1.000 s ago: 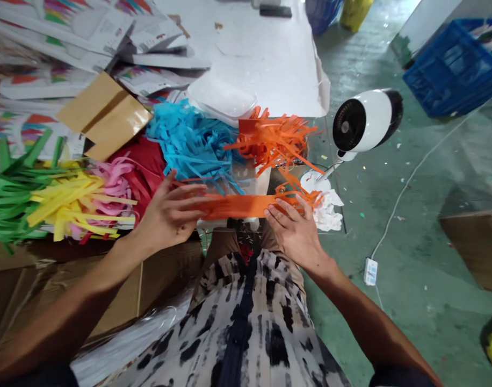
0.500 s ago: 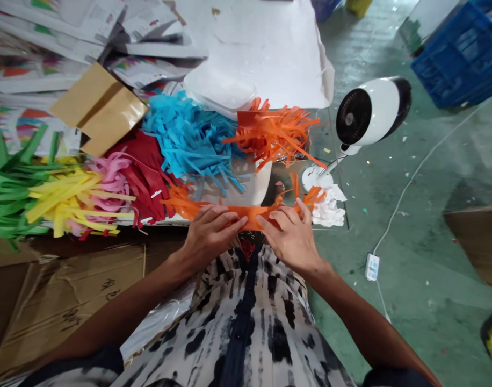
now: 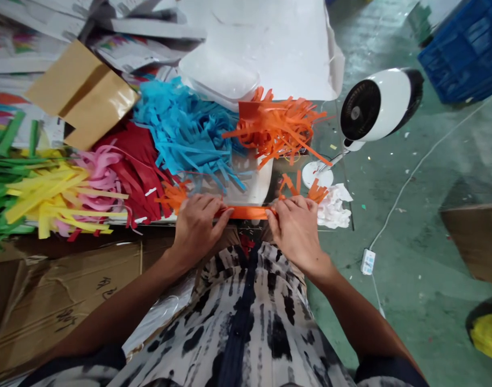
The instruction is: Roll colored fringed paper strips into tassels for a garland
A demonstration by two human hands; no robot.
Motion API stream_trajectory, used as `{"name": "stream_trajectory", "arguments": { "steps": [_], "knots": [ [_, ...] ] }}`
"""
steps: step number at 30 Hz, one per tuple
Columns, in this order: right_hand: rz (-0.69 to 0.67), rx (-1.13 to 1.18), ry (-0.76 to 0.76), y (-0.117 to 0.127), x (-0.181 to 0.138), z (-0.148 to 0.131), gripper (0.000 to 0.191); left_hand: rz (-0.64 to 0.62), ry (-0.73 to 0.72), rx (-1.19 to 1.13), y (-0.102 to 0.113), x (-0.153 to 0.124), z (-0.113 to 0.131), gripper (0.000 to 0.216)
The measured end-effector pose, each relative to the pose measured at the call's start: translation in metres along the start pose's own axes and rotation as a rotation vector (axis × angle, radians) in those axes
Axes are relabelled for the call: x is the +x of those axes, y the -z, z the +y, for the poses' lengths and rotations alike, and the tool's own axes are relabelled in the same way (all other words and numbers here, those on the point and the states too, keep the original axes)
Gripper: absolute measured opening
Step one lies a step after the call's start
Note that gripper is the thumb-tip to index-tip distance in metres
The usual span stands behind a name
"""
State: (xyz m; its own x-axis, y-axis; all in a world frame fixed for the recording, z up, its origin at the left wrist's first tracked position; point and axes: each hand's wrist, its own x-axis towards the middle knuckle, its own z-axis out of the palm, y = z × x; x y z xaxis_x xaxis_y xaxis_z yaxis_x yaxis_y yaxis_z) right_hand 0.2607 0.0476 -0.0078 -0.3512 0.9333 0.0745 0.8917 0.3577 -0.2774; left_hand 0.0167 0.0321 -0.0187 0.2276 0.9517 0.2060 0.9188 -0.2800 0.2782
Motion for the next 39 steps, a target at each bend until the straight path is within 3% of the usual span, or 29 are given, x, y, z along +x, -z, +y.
{"name": "stream_trajectory", "arguments": {
  "steps": [7,11,14,17,19,22,26,29,34,39],
  "knots": [
    [-0.029,-0.137,-0.015,0.002,0.005,-0.006,0.035,-0.05,-0.007,0.062,0.001,0.006,-0.001,0.027],
    [0.105,-0.197,-0.005,-0.002,0.001,-0.01,0.028,0.022,-0.023,0.028,-0.001,0.005,-0.001,0.02],
    [0.194,-0.181,0.152,-0.009,-0.008,-0.017,0.027,0.074,-0.209,-0.026,-0.003,0.005,0.003,0.024],
    [0.11,-0.144,0.301,-0.014,-0.019,-0.016,0.037,-0.017,-0.442,-0.05,-0.003,0.004,0.003,0.03],
    [0.094,-0.152,0.314,-0.014,-0.028,-0.008,0.038,-0.052,-0.483,-0.052,0.0,-0.001,-0.004,0.033],
    [0.161,-0.156,0.307,-0.01,-0.038,0.011,0.038,-0.029,-0.423,-0.074,0.009,-0.013,-0.028,0.034],
    [0.118,-0.126,0.248,-0.005,-0.042,0.023,0.04,0.021,-0.161,-0.009,0.028,-0.026,-0.045,0.025],
    [0.033,-0.106,0.195,0.0,-0.037,0.018,0.037,0.043,-0.124,0.015,0.031,-0.023,-0.027,0.018],
    [0.059,-0.109,0.21,0.012,-0.028,0.008,0.031,-0.038,-0.392,-0.125,0.005,-0.002,0.012,0.028],
    [0.149,-0.121,0.286,0.007,-0.025,-0.001,0.028,0.058,-0.441,-0.114,-0.014,-0.002,0.011,0.022]
  ]
}}
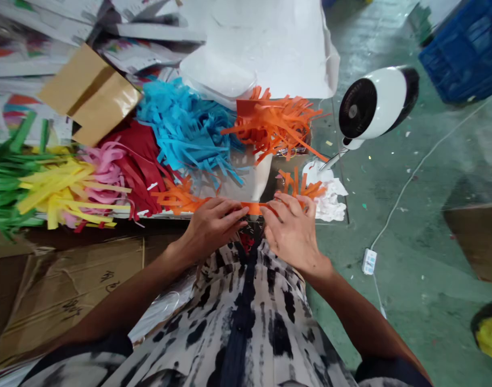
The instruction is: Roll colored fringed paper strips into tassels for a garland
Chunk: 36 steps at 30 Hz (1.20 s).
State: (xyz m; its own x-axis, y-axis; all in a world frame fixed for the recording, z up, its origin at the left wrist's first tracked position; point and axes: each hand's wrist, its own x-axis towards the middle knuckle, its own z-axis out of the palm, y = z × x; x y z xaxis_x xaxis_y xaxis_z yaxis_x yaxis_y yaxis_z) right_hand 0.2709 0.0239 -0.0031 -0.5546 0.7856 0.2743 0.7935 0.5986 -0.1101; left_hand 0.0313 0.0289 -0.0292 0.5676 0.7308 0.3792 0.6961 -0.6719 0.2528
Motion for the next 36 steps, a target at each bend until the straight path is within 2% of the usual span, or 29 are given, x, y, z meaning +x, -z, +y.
{"name": "stream_trajectory", "arguments": {
  "steps": [4,7,12,16,20,27,30,32,36],
  "knots": [
    [0.107,0.027,0.082,-0.018,-0.002,-0.004,0.024,0.061,-0.023,-0.022,0.001,-0.014,0.001,0.024],
    [0.163,0.101,0.064,-0.025,-0.003,0.001,0.016,0.087,0.007,-0.094,0.004,-0.018,-0.002,0.018],
    [0.089,0.277,0.005,-0.018,0.002,0.01,0.012,0.076,0.074,-0.21,0.013,-0.014,-0.017,0.011],
    [0.075,0.31,-0.08,-0.016,0.006,0.009,0.013,0.045,0.145,-0.246,0.019,-0.01,-0.024,0.013],
    [0.066,0.294,-0.173,-0.015,0.006,0.006,0.016,0.026,0.248,-0.23,0.019,-0.009,-0.025,0.018],
    [-0.095,0.12,-0.214,-0.013,0.014,0.002,0.016,0.02,0.354,-0.183,0.016,-0.004,-0.022,0.014],
    [-0.123,0.024,-0.217,-0.012,0.018,-0.003,0.017,-0.003,0.359,-0.149,0.016,-0.002,-0.021,0.014],
    [-0.096,-0.034,-0.211,-0.012,0.018,-0.008,0.016,0.002,0.345,-0.112,0.015,-0.001,-0.018,0.009],
    [0.073,-0.071,-0.057,-0.017,0.013,-0.018,0.016,0.053,0.126,-0.022,0.012,-0.001,-0.006,0.018]
  ]
}}
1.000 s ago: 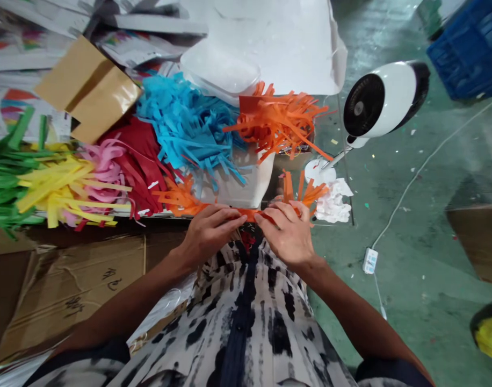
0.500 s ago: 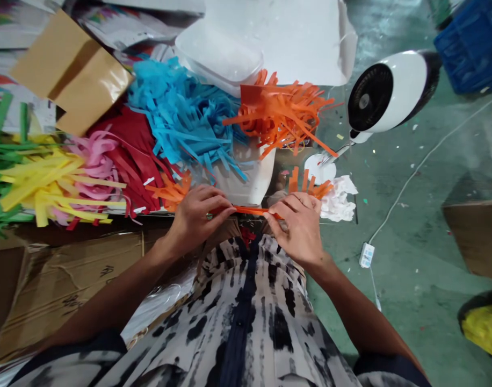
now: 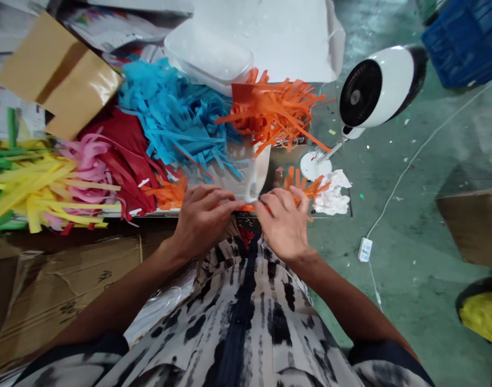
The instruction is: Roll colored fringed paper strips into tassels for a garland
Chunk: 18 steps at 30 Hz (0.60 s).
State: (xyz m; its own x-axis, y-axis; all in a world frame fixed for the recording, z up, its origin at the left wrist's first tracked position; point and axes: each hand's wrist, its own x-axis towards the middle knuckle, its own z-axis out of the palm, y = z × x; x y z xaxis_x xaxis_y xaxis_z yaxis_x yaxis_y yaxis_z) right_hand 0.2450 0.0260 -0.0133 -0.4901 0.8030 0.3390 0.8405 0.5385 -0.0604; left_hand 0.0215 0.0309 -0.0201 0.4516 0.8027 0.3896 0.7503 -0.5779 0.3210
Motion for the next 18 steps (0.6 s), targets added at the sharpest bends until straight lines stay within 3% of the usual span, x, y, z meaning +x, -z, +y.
{"name": "stream_trajectory", "arguments": {
  "steps": [3,7,11,14,18],
  "knots": [
    [0.082,0.055,0.107,-0.004,-0.01,0.0,0.025,-0.015,-0.12,0.026,0.001,-0.008,0.002,0.025],
    [0.085,0.093,0.068,-0.004,-0.024,0.014,0.029,0.034,-0.076,0.087,0.018,-0.028,-0.019,0.031],
    [0.095,0.115,0.086,0.001,-0.03,0.023,0.034,0.098,-0.022,0.205,0.034,-0.036,-0.029,0.023],
    [0.039,0.135,0.06,0.004,-0.028,0.021,0.031,0.089,-0.02,0.141,0.026,-0.024,-0.016,0.02],
    [0.02,0.14,0.04,0.005,-0.024,0.017,0.027,-0.058,-0.085,-0.032,0.0,-0.001,0.0,0.015]
  ]
}}
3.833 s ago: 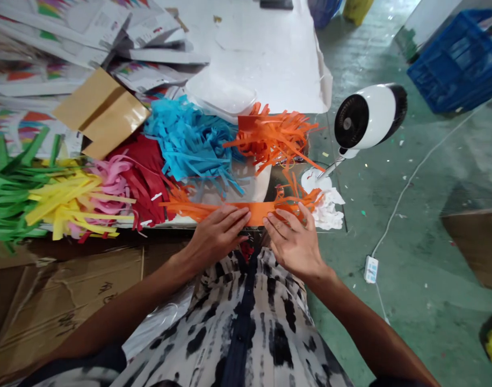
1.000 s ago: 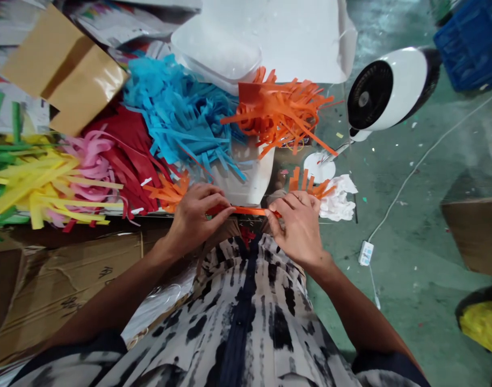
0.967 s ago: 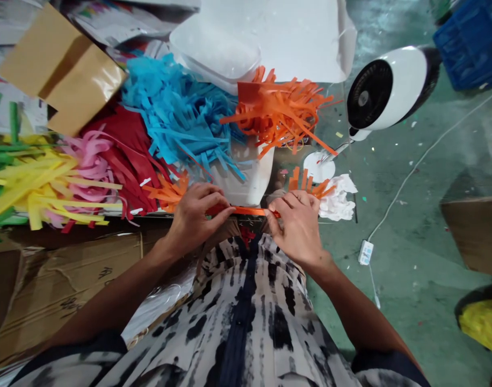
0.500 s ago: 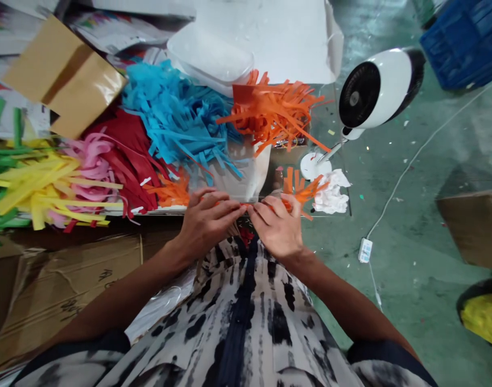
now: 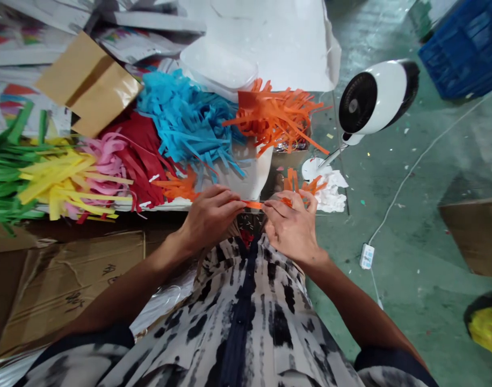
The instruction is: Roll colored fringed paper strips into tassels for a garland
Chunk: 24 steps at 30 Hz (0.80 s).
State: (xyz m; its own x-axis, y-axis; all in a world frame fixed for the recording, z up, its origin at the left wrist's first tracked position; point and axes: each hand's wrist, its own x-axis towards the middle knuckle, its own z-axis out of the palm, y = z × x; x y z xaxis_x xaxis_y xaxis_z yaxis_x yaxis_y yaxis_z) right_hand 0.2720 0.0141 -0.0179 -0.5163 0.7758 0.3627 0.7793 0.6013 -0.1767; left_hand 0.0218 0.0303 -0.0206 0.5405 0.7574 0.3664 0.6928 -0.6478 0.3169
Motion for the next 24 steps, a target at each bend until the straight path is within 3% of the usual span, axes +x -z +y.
{"name": "stream_trajectory", "arguments": {
  "steps": [5,11,24],
  "knots": [
    [0.006,0.041,-0.062,-0.007,0.009,-0.002,0.017,-0.064,0.053,-0.009,-0.01,0.011,-0.004,0.024],
    [-0.031,0.142,-0.126,-0.012,0.02,0.0,0.019,-0.08,0.084,0.031,-0.008,0.01,-0.006,0.02],
    [-0.159,-0.001,-0.183,-0.006,0.033,-0.001,0.012,-0.098,0.256,0.14,0.005,0.01,-0.015,0.024]
  ]
}}
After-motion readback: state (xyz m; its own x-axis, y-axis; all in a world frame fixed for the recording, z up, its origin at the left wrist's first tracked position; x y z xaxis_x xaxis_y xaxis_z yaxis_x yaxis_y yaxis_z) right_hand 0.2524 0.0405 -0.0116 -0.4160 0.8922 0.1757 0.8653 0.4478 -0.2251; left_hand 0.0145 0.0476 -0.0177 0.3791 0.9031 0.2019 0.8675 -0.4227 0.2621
